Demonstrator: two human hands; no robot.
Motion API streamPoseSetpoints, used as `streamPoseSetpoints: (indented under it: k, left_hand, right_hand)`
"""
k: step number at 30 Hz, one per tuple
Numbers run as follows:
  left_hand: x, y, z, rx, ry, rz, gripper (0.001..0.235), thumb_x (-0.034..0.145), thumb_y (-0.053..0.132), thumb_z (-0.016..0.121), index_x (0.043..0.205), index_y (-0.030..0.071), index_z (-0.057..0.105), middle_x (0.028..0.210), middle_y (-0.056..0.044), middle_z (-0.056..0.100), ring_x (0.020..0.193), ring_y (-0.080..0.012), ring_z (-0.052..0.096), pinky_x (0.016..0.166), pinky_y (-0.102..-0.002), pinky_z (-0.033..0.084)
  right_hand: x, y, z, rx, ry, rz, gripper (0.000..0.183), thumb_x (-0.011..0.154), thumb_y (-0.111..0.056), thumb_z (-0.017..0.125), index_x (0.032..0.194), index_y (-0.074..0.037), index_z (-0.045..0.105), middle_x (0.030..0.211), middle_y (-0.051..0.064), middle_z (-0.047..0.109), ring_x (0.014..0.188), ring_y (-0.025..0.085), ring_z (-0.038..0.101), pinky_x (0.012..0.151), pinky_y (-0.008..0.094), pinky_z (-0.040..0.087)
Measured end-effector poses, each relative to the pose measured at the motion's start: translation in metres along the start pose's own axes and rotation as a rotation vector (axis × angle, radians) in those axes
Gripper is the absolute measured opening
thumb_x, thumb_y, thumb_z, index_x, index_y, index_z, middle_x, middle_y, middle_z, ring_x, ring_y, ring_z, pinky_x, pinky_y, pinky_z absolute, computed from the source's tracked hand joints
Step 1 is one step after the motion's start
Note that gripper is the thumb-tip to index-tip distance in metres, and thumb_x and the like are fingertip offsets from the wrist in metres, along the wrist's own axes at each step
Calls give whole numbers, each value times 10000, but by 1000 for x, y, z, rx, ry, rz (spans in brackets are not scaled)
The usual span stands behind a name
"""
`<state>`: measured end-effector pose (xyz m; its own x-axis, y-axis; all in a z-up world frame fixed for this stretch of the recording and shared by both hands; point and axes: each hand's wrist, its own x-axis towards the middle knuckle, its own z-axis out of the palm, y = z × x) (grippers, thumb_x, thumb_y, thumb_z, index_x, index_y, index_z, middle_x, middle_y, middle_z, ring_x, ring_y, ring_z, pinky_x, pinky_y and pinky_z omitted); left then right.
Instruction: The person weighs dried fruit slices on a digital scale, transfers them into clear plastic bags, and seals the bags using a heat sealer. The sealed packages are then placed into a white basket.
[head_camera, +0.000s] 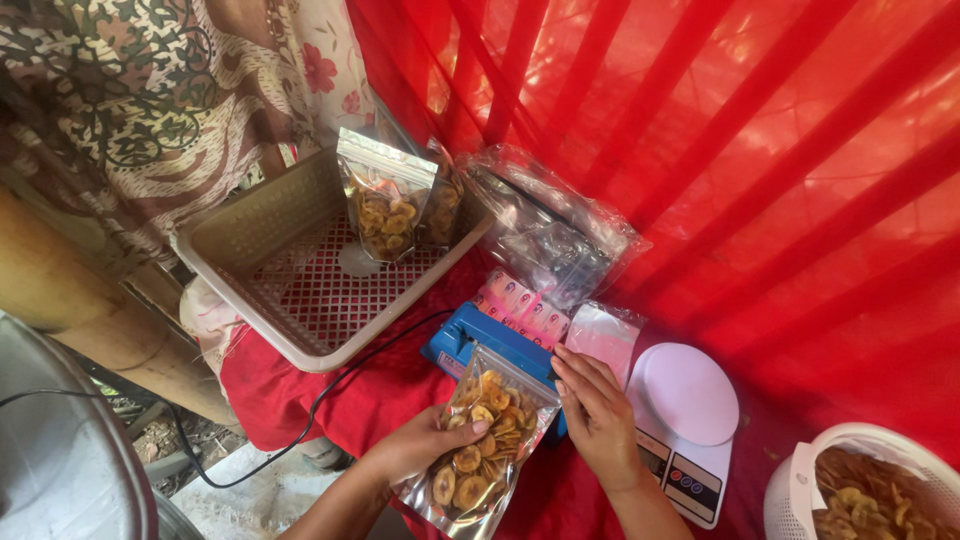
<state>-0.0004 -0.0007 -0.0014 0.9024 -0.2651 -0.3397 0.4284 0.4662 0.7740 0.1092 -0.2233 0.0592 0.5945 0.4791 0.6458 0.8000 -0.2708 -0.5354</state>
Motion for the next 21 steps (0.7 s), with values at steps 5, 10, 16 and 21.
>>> streamPoseSetpoints:
  k: [5, 10, 16, 21]
  left_hand:
    - [1, 0, -3, -7, -4, -18, 529, 934, 336, 710, 1299, -38, 631, 1061, -122, 782, 911, -180, 768, 820, -314, 630]
    - [2, -1, -2, -25, 8, -22, 521, 921, 326, 718, 1296, -25, 632, 1061, -117, 781, 908, -179, 770, 820, -316, 633]
    - [1, 0, -1, -26, 12, -35, 519, 930, 322, 716, 1297, -33, 626, 1054, -127, 780, 897, -186, 768, 812, -317, 631]
    - [0, 2, 0, -11, 14, -19, 520, 929, 315, 710, 1305, -32, 622, 1069, -124, 778, 913, -184, 767, 825, -319, 629]
  right_hand:
    - [-1, 1, 2, 11, 7, 27, 309, 916, -15, 686, 1224, 1, 713, 1287, 127, 719, 1177, 255, 674, 973, 326, 553]
    - [-2, 2, 2, 24, 12, 24, 304, 920, -15, 682, 1222, 3, 711, 1287, 128, 716, 1182, 252, 670, 979, 329, 552]
    - [-2, 4, 3, 22, 17, 19, 301, 920, -15, 684, 1219, 4, 715, 1286, 130, 717, 1186, 256, 668, 993, 332, 543]
    - [-2, 2, 2, 21, 19, 14, 298, 925, -21, 683, 1220, 3, 714, 1287, 129, 717, 1183, 254, 672, 992, 331, 547]
